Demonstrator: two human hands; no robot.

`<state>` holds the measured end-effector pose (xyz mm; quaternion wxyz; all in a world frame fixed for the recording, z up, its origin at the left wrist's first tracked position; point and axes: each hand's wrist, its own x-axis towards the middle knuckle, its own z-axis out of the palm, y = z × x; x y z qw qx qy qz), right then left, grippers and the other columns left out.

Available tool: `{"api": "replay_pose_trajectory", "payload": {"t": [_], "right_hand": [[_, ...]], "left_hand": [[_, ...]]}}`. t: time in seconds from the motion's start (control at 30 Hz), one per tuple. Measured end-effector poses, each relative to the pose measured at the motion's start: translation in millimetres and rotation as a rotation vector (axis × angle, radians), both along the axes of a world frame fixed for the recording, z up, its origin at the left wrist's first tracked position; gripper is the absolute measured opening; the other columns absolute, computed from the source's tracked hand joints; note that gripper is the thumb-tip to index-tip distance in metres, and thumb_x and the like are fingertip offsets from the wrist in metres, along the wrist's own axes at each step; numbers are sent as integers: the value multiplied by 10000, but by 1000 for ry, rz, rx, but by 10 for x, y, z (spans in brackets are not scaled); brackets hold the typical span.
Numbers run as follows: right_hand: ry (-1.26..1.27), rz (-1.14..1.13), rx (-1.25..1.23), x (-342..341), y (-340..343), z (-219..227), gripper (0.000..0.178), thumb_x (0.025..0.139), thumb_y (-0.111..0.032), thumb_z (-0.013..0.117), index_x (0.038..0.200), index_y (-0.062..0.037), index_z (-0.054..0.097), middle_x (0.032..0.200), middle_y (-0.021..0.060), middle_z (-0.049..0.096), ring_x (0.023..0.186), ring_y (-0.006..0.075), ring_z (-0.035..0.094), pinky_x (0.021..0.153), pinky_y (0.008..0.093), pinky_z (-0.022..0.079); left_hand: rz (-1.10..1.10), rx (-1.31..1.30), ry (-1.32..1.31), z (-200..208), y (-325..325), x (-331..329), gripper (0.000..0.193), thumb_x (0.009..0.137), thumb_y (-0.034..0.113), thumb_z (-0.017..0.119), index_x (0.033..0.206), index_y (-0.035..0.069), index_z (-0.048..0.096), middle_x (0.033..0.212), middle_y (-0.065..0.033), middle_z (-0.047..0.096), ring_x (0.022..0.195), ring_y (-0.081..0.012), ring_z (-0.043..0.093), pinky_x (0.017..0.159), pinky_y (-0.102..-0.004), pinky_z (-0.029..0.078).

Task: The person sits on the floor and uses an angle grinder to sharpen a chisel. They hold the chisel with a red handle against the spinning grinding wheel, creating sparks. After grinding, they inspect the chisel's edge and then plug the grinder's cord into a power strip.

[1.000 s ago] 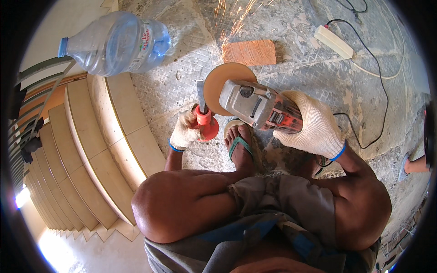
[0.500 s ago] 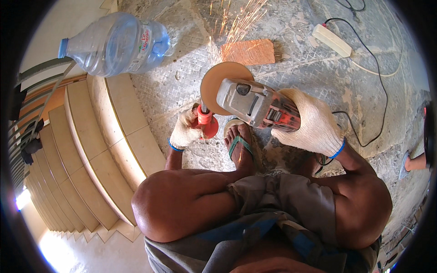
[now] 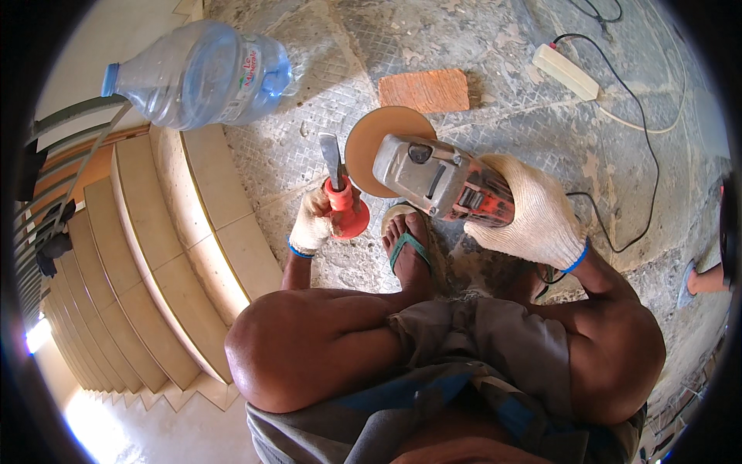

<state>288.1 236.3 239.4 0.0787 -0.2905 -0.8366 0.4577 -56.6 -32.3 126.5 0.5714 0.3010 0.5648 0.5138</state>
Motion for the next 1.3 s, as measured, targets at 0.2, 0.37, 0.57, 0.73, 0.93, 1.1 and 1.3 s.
{"api": "replay_pose_trajectory", "payload": {"t": [0.2,0.37,0.57,0.73,0.93,1.1,1.3], "right_hand": [[18,6,14,-21,-13,-28,686,814,-364,956,1358,-58,672,1115,208,799,1027,438,795,871,508,649],[55,14,46,-30,-12,-38,671,817,-363,954,1348,-62,676,1092,200,797,1007,429,801,866,502,652],[24,22,24,-31,10,-19,662,819,-366,954,1337,-58,683,1104,198,797,1000,429,804,860,497,656],[45,8,29,-45,5,-25,649,823,-372,947,1329,-59,689,1119,192,795,1016,427,801,867,502,652],[26,10,24,-61,11,-24,654,824,-359,943,1341,-54,682,1122,192,792,1028,427,795,873,505,646],[14,-16,-38,-52,23,-38,675,806,-348,952,1346,-47,682,1127,202,799,1042,433,793,890,497,646],[64,-59,-62,-34,36,-27,680,782,-304,970,1349,-58,687,1138,205,806,1057,431,795,905,483,649]], "left_hand": [[-28,-30,12,48,14,2,502,901,261,895,1301,7,728,1169,-75,770,1008,-133,709,749,-246,574],[-40,-5,28,61,45,31,470,897,217,876,1293,5,737,1167,-60,777,999,-135,711,833,-281,588],[-28,-28,0,66,41,56,446,904,194,873,1287,2,748,1182,-55,777,1046,-146,716,908,-312,593],[-58,12,15,57,67,55,453,922,196,863,1312,2,738,1189,-58,775,1010,-138,726,834,-301,614],[-95,-64,9,104,64,13,495,933,204,853,1358,-5,707,1198,-85,772,962,-135,736,671,-245,608],[-77,-33,4,72,92,49,578,914,329,918,1335,-7,708,1183,-87,768,1010,-161,724,841,-324,610],[-99,31,-160,108,129,70,713,828,537,966,1218,-3,713,1106,-77,724,995,-193,688,929,-376,537]]}}
